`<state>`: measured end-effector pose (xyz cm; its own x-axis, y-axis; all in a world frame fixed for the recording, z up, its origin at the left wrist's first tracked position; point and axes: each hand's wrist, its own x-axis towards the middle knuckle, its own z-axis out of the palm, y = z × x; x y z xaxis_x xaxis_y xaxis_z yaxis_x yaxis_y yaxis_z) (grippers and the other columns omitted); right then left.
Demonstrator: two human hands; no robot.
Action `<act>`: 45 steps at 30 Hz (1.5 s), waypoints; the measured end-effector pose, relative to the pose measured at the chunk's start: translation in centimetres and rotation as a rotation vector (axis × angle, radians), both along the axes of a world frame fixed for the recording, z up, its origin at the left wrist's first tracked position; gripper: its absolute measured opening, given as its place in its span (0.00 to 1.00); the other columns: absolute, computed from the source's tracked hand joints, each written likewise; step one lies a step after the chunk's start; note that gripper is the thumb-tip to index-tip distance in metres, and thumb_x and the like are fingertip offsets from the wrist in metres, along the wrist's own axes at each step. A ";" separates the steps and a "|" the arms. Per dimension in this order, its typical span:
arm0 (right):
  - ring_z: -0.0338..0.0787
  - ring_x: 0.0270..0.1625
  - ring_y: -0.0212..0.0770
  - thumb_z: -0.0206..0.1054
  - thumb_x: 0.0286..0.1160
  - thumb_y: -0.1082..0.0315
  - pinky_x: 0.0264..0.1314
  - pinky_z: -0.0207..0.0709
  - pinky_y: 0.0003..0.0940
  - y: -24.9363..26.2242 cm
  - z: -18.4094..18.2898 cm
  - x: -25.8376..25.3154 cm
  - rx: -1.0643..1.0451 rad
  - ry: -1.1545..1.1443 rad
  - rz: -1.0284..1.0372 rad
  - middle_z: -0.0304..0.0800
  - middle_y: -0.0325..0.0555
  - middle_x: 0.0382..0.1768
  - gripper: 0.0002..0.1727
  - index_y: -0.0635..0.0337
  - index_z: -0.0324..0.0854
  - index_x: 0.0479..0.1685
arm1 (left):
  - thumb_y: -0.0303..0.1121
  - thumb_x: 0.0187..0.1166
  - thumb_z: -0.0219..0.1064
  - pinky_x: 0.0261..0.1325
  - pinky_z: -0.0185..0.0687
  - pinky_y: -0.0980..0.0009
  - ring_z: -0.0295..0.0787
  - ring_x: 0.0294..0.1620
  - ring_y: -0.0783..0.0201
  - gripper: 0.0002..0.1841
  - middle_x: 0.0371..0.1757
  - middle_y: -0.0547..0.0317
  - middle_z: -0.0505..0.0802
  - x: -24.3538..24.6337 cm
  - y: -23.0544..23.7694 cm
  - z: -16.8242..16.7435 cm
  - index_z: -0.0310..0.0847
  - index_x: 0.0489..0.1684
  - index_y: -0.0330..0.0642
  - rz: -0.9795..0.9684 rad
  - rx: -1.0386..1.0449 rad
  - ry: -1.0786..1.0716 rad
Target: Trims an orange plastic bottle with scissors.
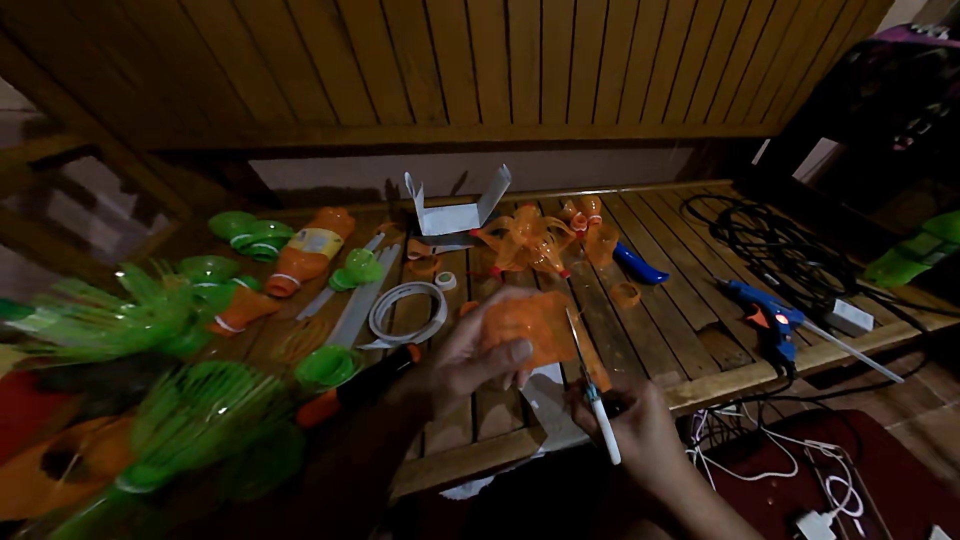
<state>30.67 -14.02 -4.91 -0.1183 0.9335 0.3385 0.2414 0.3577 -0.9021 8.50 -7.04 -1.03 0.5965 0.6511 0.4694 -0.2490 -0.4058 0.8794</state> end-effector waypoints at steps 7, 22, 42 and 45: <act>0.80 0.25 0.12 0.74 0.67 0.65 0.29 0.74 0.09 0.1 0.3 0.0 -0.054 -0.018 0.012 0.87 0.29 0.24 0.09 0.62 0.89 0.39 | 0.55 0.83 0.63 0.36 0.84 0.86 0.87 0.35 0.83 0.20 0.41 0.79 0.91 -0.3 -0.3 0.2 0.73 0.66 0.60 -0.060 -0.092 0.051; 0.81 0.24 0.13 0.74 0.65 0.66 0.30 0.74 0.10 -0.2 0.3 0.4 0.065 -0.139 -0.033 0.88 0.34 0.22 0.10 0.65 0.90 0.36 | 0.60 0.83 0.59 0.31 0.82 0.87 0.86 0.31 0.83 0.18 0.37 0.78 0.92 -0.7 -0.4 0.7 0.80 0.55 0.61 -0.174 -0.212 0.055; 0.79 0.22 0.16 0.74 0.63 0.65 0.28 0.72 0.11 -0.4 1.1 1.2 0.155 -0.246 -0.005 0.87 0.39 0.20 0.11 0.66 0.90 0.36 | 0.74 0.73 0.56 0.20 0.79 0.86 0.84 0.21 0.83 0.28 0.27 0.78 0.91 -1.0 -0.5 1.7 0.90 0.34 0.63 -0.361 -0.485 0.139; 0.81 0.25 0.17 0.74 0.65 0.63 0.30 0.74 0.13 -0.5 1.7 1.4 0.054 -0.274 0.037 0.88 0.38 0.23 0.12 0.64 0.90 0.38 | 0.74 0.72 0.58 0.18 0.77 0.86 0.83 0.18 0.83 0.27 0.24 0.78 0.90 -1.1 -0.8 1.8 0.88 0.34 0.64 -0.322 -0.523 0.232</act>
